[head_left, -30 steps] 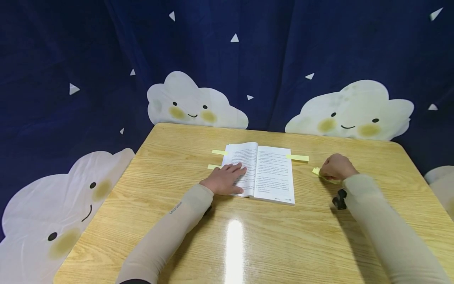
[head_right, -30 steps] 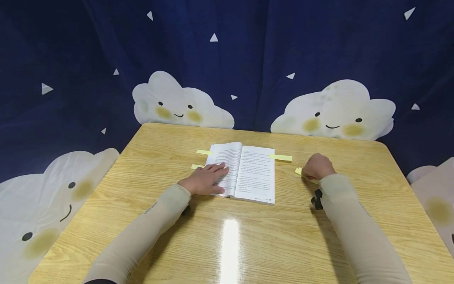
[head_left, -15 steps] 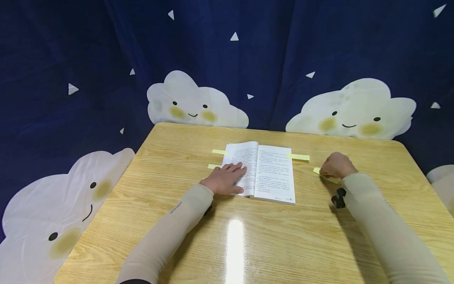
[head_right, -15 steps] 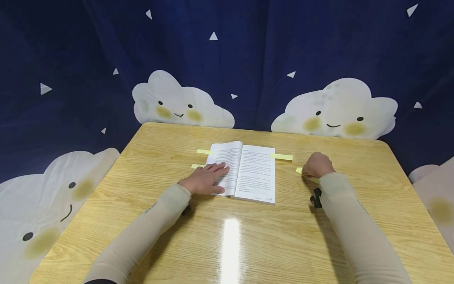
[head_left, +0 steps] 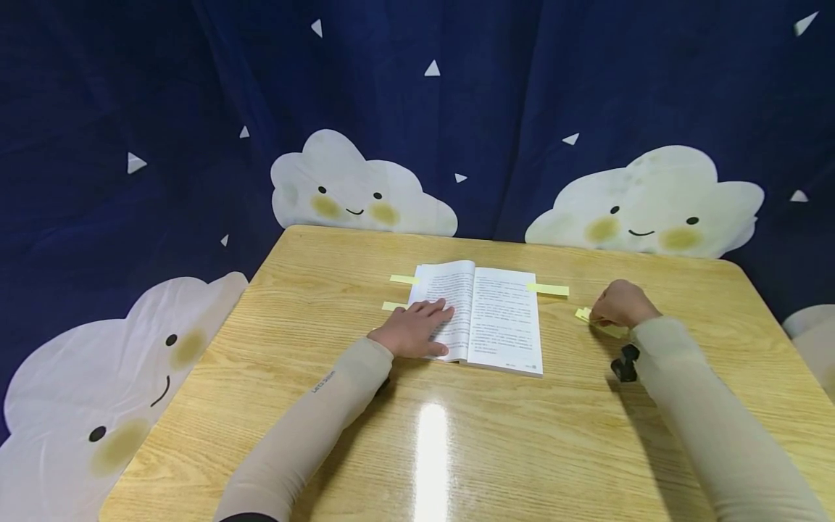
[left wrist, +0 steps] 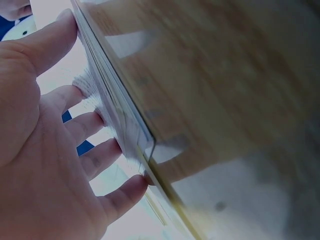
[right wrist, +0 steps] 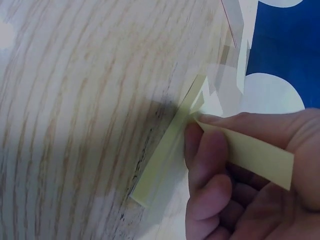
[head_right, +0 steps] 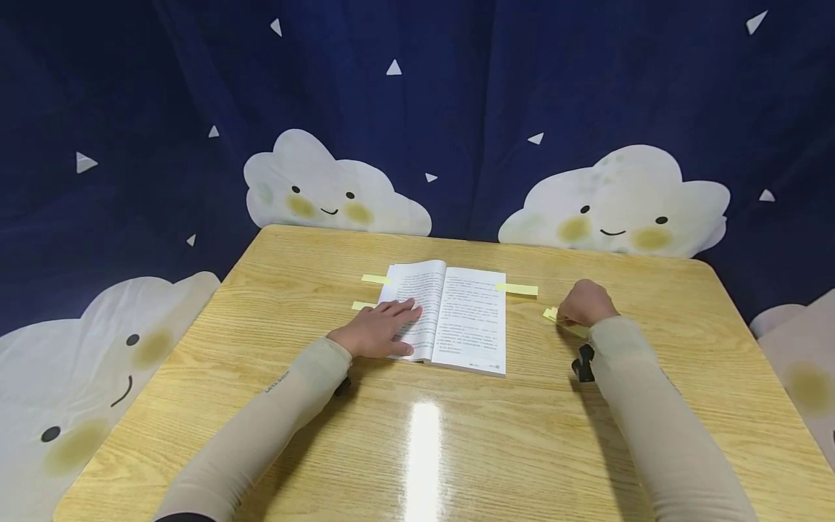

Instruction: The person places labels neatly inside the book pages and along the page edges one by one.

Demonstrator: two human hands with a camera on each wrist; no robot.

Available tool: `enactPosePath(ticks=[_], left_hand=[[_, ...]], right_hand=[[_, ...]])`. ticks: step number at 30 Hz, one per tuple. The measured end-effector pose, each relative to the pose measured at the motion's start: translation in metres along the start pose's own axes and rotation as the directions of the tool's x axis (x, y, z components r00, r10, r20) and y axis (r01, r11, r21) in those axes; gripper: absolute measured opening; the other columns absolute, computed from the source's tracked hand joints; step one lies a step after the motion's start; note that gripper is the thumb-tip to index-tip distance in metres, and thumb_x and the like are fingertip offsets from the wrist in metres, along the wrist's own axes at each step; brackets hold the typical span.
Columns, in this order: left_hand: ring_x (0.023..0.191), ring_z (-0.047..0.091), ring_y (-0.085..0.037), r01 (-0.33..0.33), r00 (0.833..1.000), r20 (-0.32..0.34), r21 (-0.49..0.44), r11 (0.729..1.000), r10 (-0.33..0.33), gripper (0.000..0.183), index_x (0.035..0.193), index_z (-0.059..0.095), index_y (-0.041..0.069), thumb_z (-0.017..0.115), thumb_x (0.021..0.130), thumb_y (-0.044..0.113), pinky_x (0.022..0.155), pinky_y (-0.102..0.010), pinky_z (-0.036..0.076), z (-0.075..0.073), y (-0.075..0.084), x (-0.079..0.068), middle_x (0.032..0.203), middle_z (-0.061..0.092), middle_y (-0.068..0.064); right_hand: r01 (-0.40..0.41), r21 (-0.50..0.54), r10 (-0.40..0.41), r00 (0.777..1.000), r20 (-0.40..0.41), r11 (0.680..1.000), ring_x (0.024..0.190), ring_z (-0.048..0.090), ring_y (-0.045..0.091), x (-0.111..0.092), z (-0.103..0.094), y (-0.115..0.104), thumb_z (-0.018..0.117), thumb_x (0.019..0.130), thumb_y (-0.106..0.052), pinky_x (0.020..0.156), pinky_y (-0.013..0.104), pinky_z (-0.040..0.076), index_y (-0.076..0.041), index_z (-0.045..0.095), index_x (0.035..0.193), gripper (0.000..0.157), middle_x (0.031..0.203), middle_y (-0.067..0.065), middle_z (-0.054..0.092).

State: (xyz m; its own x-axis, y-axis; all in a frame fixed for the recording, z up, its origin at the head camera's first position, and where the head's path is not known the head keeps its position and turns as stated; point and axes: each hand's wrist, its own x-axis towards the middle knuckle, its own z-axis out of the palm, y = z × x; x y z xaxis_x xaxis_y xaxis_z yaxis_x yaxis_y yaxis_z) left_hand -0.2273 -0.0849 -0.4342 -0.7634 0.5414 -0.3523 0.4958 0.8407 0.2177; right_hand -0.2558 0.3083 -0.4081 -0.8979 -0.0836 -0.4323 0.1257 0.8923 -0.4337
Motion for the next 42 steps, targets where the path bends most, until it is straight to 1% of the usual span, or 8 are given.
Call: enactPosePath(ticks=[4,11,18,24,28,35,39,42], left_hand=[[0.156,0.016,-0.025,0.001,1.000,0.000,-0.001,1.000,-0.001,0.079,0.160,0.016,0.029,0.055,0.096,0.054,0.119,-0.055,0.026,0.0006,-0.0005,0.0008,0.169,0.011,0.002],[0.156,0.016,-0.026,0.005,1.000,-0.002,-0.005,1.000,-0.005,0.079,0.160,0.016,0.029,0.055,0.097,0.054,0.119,-0.055,0.025,0.0001,-0.0003,0.0007,0.169,0.011,0.003],[0.156,0.015,-0.026,0.007,1.000,0.003,-0.006,1.000,-0.007,0.079,0.161,0.015,0.029,0.055,0.096,0.054,0.120,-0.056,0.025,0.0007,-0.0002,0.0009,0.170,0.010,0.003],[0.156,0.015,-0.026,0.005,1.000,0.006,-0.005,1.000,-0.005,0.080,0.161,0.015,0.029,0.054,0.096,0.055,0.120,-0.056,0.025,0.0011,-0.0008,0.0010,0.170,0.010,0.003],[0.156,0.015,-0.026,0.002,1.000,0.007,-0.001,1.000,-0.002,0.080,0.161,0.015,0.029,0.054,0.096,0.055,0.120,-0.056,0.025,0.0017,-0.0010,0.0010,0.170,0.010,0.003],[0.156,0.015,-0.026,0.001,1.000,0.006,0.004,1.000,-0.001,0.080,0.161,0.015,0.029,0.054,0.096,0.055,0.120,-0.056,0.025,0.0019,-0.0013,0.0014,0.170,0.010,0.002],[0.156,0.015,-0.026,0.000,1.000,0.002,0.011,1.000,0.000,0.079,0.161,0.015,0.029,0.054,0.097,0.055,0.120,-0.056,0.025,0.0022,-0.0016,0.0017,0.170,0.010,0.002],[0.156,0.015,-0.026,-0.004,1.000,0.001,0.014,1.000,0.004,0.079,0.161,0.015,0.029,0.053,0.097,0.055,0.120,-0.056,0.025,0.0026,-0.0021,0.0021,0.170,0.010,0.002]], right_hand=[[-0.008,0.006,0.008,1.000,0.009,1.000,0.048,0.045,0.010,-0.0011,-0.0011,-0.0010,0.062,0.086,-0.011,0.055,0.029,0.040,-0.011,0.060,0.055,0.031,0.055,0.002,0.064],[-0.013,0.005,0.013,1.000,0.011,1.000,0.049,0.042,0.010,-0.0029,-0.0046,-0.0014,0.062,0.084,-0.011,0.057,0.028,0.040,-0.015,0.054,0.052,0.033,0.053,-0.001,0.060],[-0.019,0.017,0.019,1.000,0.016,1.000,0.049,0.044,0.010,-0.0036,-0.0050,-0.0015,0.063,0.083,-0.011,0.055,0.028,0.041,-0.011,0.060,0.056,0.028,0.056,-0.001,0.063],[-0.022,0.012,0.021,1.000,0.020,1.000,0.049,0.044,0.010,-0.0032,-0.0038,-0.0009,0.061,0.084,-0.010,0.054,0.029,0.040,-0.009,0.062,0.058,0.026,0.056,-0.001,0.063],[-0.018,0.011,0.018,1.000,0.025,1.000,0.047,0.040,0.009,-0.0035,-0.0040,-0.0003,0.060,0.084,-0.011,0.054,0.029,0.039,-0.011,0.059,0.056,0.028,0.053,-0.002,0.059],[-0.005,0.017,0.004,0.999,0.053,1.000,0.046,0.035,0.010,-0.0050,-0.0062,0.0013,0.056,0.086,-0.013,0.053,0.029,0.036,-0.013,0.054,0.055,0.032,0.048,-0.005,0.044],[-0.017,0.033,0.015,0.999,0.052,0.999,0.047,0.036,0.011,-0.0042,-0.0066,0.0025,0.057,0.086,-0.015,0.053,0.030,0.036,-0.013,0.055,0.056,0.030,0.048,-0.006,0.042],[-0.033,0.027,0.031,0.999,0.044,0.999,0.047,0.037,0.010,-0.0026,-0.0065,0.0037,0.058,0.086,-0.017,0.052,0.029,0.037,-0.015,0.052,0.056,0.031,0.048,-0.007,0.041]])
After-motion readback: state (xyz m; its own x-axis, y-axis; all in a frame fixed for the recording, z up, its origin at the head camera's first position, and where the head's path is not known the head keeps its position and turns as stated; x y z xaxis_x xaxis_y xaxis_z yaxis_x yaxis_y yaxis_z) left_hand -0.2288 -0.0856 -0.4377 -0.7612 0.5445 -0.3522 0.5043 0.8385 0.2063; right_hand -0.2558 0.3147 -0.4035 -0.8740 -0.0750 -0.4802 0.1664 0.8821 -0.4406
